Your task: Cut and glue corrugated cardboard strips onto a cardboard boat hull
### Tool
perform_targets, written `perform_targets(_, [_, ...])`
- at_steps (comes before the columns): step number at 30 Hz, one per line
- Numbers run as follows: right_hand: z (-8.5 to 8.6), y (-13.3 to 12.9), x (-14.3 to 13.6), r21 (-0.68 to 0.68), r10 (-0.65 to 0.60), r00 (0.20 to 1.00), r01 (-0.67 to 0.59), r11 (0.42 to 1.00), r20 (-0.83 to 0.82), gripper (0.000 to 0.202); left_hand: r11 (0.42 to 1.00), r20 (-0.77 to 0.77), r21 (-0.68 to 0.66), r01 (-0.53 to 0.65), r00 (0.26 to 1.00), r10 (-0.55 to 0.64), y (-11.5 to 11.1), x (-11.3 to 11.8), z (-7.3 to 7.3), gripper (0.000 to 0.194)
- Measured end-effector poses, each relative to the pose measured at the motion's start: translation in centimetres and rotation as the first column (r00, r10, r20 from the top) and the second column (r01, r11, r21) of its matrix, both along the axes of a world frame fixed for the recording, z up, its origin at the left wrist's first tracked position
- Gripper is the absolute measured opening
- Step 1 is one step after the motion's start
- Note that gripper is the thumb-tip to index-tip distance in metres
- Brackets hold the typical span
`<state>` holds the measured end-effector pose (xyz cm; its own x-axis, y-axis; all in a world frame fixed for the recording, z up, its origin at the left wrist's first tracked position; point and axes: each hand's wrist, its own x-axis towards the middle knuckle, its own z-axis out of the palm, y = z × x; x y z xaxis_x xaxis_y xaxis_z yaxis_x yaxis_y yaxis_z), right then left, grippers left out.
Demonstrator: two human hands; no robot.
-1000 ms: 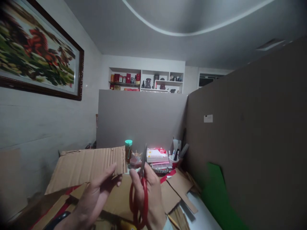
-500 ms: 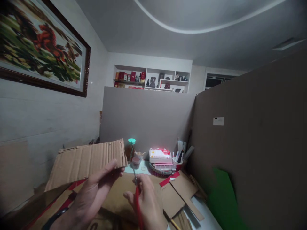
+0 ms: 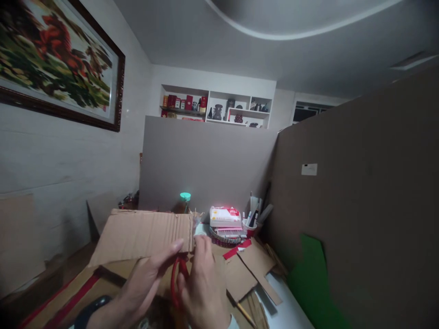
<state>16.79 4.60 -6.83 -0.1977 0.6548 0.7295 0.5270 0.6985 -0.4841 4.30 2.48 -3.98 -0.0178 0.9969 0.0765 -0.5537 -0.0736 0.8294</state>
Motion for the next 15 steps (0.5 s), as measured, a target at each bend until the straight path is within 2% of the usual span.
perform_targets(6, [-0.5, 0.6, -0.1, 0.173, -0.082, 0.996, 0.086, 0.981, -0.032, 0.043, 0.993, 0.065, 0.001, -0.122, 0.990, 0.122, -0.3, 0.0, 0.3, 0.012])
perform_targets(9, [0.2, 0.2, 0.2, 0.178, -0.079, 0.994, 0.091, 0.980, -0.075, 0.033, 0.984, 0.110, -0.036, -0.176, 0.978, 0.179, -0.7, 0.0, 0.8, 0.015])
perform_targets(12, [1.7, 0.0, 1.3, 0.073, -0.059, 0.984, 0.071, 0.995, -0.165, 0.024, 0.988, 0.200, -0.064, -0.139, 0.968, 0.149, -1.0, -0.5, 1.8, 0.015])
perform_targets(15, [2.8, 0.2, 2.3, -0.137, -0.024, 0.956, -0.017, 0.990, -0.293, 0.021, 0.992, 0.315, -0.038, -0.121, 0.941, 0.127, -1.1, -1.2, 2.8, 0.009])
